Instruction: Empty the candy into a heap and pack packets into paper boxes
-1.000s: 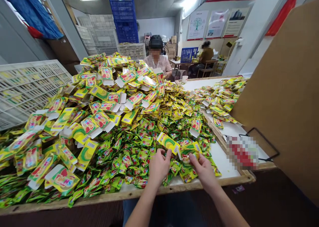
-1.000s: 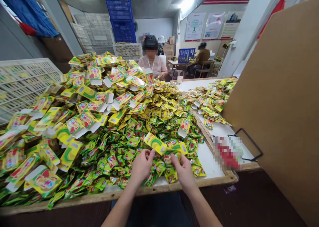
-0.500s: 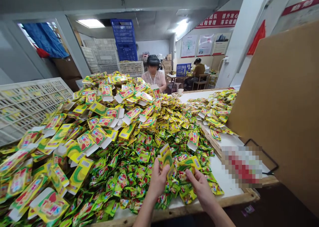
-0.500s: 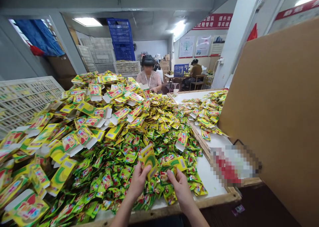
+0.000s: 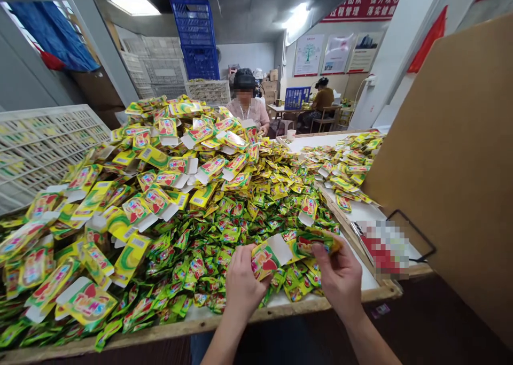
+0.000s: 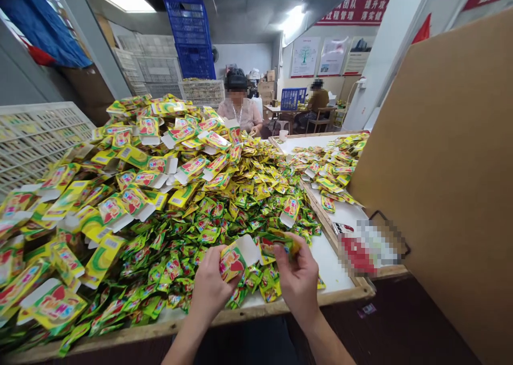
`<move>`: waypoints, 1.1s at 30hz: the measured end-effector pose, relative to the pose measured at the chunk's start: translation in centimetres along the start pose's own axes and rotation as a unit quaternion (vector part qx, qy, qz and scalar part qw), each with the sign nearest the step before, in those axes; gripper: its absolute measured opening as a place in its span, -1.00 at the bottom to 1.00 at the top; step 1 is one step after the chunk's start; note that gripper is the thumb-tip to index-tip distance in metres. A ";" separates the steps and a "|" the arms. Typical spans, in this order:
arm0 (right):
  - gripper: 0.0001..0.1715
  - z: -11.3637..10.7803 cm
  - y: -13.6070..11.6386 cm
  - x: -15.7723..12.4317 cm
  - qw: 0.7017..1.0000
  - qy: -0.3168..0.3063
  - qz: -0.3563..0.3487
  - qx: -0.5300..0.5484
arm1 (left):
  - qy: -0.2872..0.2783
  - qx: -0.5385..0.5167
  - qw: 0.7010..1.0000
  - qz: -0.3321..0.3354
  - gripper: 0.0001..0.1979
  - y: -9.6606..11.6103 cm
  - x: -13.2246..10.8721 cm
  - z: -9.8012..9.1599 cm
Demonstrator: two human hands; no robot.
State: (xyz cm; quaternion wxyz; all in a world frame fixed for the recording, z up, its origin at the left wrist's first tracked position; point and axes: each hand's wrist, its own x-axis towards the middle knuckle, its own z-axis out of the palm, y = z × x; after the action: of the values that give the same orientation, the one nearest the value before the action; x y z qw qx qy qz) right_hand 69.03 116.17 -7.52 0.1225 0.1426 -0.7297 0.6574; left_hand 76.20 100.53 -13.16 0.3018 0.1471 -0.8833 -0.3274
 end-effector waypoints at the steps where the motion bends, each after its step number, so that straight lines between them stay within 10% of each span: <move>1: -0.70 0.2 -0.6 0.0 0.998 -0.005 -0.057 -0.038 | 0.027 0.024 0.999 0.028 -0.54 -0.1 -0.2 0.2; 6: -0.83 1.5 -1.6 -0.5 0.959 -0.123 -0.201 -0.156 | 0.122 0.135 0.979 0.089 -0.53 0.3 -0.9 0.4; 12: -0.70 1.4 -1.0 0.2 0.958 -0.243 -0.059 -0.141 | 0.143 0.141 0.972 0.121 -0.65 1.0 -1.6 0.0; 16: -0.58 2.0 0.2 -0.4 0.986 -0.135 0.013 -0.093 | 0.118 0.071 0.986 0.092 -0.54 1.4 -2.4 0.6; 23: -0.75 3.2 1.8 -2.4 0.962 0.007 -0.195 -0.190 | 0.115 0.045 0.992 0.038 -0.59 2.2 -2.6 0.4; 33: -0.63 2.3 0.6 -1.8 0.932 -0.329 0.032 -0.149 | 0.096 0.089 0.989 0.067 -0.65 1.5 -2.3 -0.1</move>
State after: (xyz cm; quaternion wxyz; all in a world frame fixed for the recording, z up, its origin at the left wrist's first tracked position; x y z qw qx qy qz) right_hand 70.51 114.02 -8.95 -0.1258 0.3074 -0.8227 0.4613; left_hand 77.97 102.67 -13.06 0.3921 0.1444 -0.8837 -0.2108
